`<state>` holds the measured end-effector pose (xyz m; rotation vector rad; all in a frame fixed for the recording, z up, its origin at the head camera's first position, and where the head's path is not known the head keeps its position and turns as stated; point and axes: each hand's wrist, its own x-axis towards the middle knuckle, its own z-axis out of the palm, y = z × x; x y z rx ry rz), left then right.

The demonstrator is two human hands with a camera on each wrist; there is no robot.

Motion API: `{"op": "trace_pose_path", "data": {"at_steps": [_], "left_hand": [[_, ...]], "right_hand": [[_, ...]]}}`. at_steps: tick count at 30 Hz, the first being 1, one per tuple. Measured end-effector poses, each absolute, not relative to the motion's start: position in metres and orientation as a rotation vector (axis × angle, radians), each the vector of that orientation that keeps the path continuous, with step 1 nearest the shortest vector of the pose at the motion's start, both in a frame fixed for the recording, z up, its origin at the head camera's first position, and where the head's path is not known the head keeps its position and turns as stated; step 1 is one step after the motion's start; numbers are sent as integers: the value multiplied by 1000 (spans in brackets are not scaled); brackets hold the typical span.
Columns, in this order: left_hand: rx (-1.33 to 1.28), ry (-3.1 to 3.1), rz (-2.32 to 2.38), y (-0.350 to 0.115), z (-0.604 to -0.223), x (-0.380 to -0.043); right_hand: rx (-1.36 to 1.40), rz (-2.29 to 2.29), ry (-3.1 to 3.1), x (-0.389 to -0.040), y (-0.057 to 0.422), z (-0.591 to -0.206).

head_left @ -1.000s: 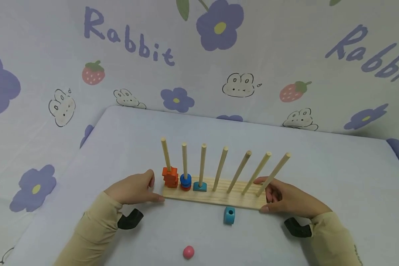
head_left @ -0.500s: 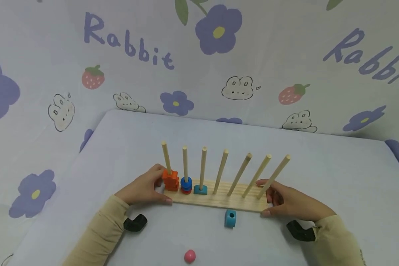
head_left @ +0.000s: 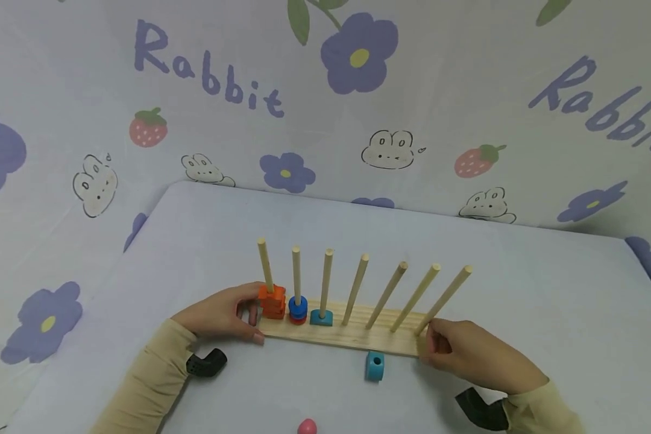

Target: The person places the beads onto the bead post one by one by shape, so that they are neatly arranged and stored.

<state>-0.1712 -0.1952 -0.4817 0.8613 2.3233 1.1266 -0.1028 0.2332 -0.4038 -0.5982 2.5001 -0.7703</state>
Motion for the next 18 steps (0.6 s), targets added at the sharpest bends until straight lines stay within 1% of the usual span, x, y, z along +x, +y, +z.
{"op": "trace_pose_path", "data": {"at_steps": [5,10,18], "left_hand": [[889,2347,1130,-195,-481,-172],[863,2360,1152,-195,-481,-172],[828,2335,1176,-195,-483,-172]], "right_hand": [[-683,-817,2384,-97,224,-402],[-807,-881,2328,-98,204,-412],[-818,-803,2353,-94,189,-426]]}}
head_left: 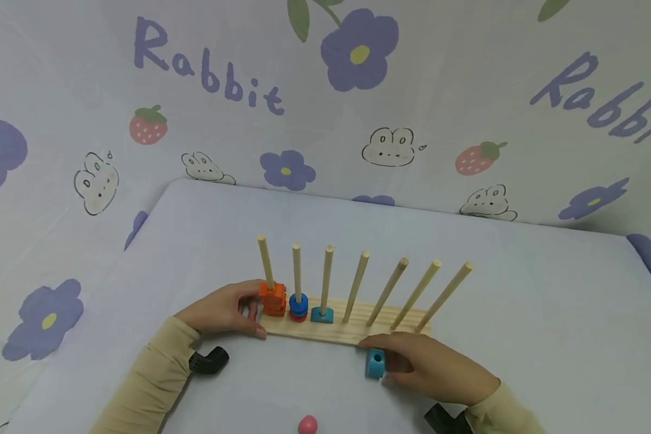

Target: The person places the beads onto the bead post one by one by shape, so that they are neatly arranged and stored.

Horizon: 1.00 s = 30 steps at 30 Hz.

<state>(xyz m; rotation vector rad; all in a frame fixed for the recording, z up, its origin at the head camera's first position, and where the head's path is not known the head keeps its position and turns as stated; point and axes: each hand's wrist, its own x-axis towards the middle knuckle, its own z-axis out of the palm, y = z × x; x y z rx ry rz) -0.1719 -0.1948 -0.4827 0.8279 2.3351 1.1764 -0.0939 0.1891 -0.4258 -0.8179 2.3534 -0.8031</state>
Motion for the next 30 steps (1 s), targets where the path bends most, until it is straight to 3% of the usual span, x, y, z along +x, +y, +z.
{"op": "trace_pose_path", "data": {"at_steps": [30], "left_hand": [[854,2341,1169,-197,-485,-173]], "right_hand": [[-868,-822,2353,-98,186,-433]]}}
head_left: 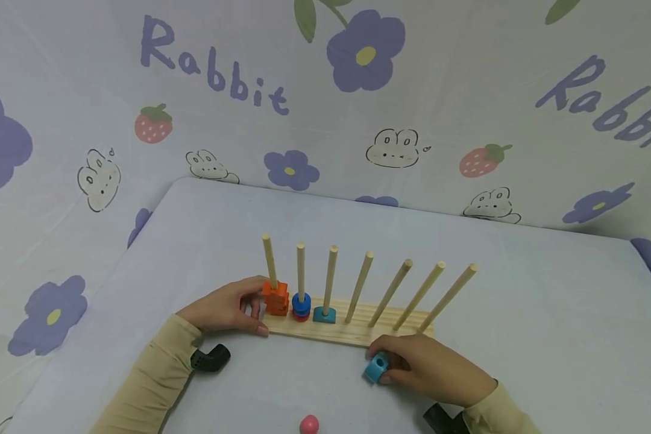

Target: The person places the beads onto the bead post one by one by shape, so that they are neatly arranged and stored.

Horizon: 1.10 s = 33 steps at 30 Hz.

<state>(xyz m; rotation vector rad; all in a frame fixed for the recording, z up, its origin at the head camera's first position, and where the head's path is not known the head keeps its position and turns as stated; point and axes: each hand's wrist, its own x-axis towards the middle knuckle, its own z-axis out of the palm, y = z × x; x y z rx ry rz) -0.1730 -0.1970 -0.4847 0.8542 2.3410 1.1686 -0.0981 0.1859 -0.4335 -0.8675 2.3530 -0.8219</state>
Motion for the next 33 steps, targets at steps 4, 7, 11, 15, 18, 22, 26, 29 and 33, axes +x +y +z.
{"op": "trace_pose_path", "data": {"at_steps": [4,7,11,15,18,22,26,29,33], "left_hand": [[855,2338,1168,-197,-484,-172],[846,2329,1164,-196,-485,-171],[843,2318,1169,-195,-485,-170],[854,2319,1174,-195,-485,-172],[839,2325,1164,-195,-485,-172],[804,2330,1164,-196,-483,-173],[797,2323,1175,-198,-483,-175],[797,2319,1174,-198,-485,-175],[797,2313,1179,-199,-486,-174]], "right_hand": [[-893,-809,2375,-97,186,-432],[-917,-805,2396,-95,186,-431],[-938,-800,2434,-93,187,-429],[-943,-799,2461,-92,187,-427],[-955,-799,2473,-93,186,-426],[-965,-821,2491,-95,183,-426],[-948,-838,2521,-96,181,-424],[-932,-839,2547,-95,180,-423],[-940,-924,2568,-94,180,-422]]}}
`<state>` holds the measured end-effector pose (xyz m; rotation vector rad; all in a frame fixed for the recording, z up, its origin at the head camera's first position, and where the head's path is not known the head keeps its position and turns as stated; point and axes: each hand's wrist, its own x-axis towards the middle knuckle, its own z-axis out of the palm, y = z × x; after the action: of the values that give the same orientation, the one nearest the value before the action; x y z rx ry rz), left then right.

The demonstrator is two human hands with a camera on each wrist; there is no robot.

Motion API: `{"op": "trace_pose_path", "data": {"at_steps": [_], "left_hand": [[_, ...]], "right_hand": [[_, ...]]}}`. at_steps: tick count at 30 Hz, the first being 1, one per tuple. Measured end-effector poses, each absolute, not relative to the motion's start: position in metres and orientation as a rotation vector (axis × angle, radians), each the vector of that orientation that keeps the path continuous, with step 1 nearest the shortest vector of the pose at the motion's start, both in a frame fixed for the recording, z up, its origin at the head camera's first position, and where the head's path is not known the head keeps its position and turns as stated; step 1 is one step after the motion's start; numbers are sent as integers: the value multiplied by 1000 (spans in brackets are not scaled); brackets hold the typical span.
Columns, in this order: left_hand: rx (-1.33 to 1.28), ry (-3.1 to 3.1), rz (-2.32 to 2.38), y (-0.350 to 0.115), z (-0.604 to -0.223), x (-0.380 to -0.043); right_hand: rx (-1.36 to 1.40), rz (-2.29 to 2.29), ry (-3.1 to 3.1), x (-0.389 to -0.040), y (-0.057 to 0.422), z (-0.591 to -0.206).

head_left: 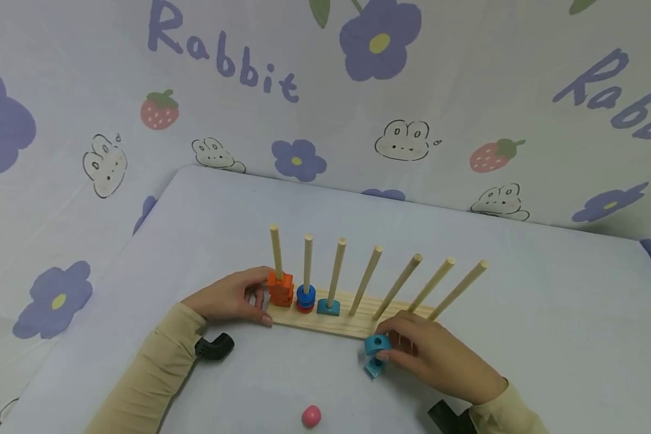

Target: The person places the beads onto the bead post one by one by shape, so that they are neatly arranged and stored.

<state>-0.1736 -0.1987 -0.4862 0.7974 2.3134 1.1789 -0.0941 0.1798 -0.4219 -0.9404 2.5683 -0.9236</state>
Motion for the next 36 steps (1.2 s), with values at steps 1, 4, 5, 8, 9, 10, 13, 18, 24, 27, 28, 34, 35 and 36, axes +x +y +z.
{"op": "trace_pose_path", "data": {"at_steps": [1,4,5,8,9,10,13,18,24,27,28,34,35,36], "left_hand": [[798,2315,1181,-199,-486,-174],[796,2321,1182,-199,-486,-174],[791,2321,1183,-199,-485,-173],[774,2316,1177,-199,-487,-170],[767,2317,1170,-199,-488,-169],[767,2314,1171,-199,-488,-168],[785,2313,1183,-199,-487,-168],[806,2308,1202,-198,-485,-172],[814,2295,1202,-198,-486,-173],[826,2291,1214,-199,-487,-174],[828,2290,1219,-199,-487,-174],[826,2282,1209,-199,-486,-176],[826,2282,1205,-199,-485,-176],[824,2285,1199,-199,-485,-176]], "right_hand": [[-947,-958,2572,-94,180,-421],[-966,-1037,2588,-92,180,-417],[-973,-1049,2600,-91,180,-415],[-962,-1033,2674,-82,178,-403],[-955,-1016,2717,-79,177,-398],[-950,-992,2772,-75,175,-391],[-978,-927,2956,-66,170,-368],[-1153,-994,3207,-65,158,-330],[-1245,-1027,3422,-79,132,-304],[-1187,-1007,3471,-87,119,-301],[-1172,-1016,3480,-90,114,-302],[-1181,-933,3541,-100,97,-315],[-1191,-903,3552,-100,96,-317],[-1203,-868,3565,-101,95,-318]]}}
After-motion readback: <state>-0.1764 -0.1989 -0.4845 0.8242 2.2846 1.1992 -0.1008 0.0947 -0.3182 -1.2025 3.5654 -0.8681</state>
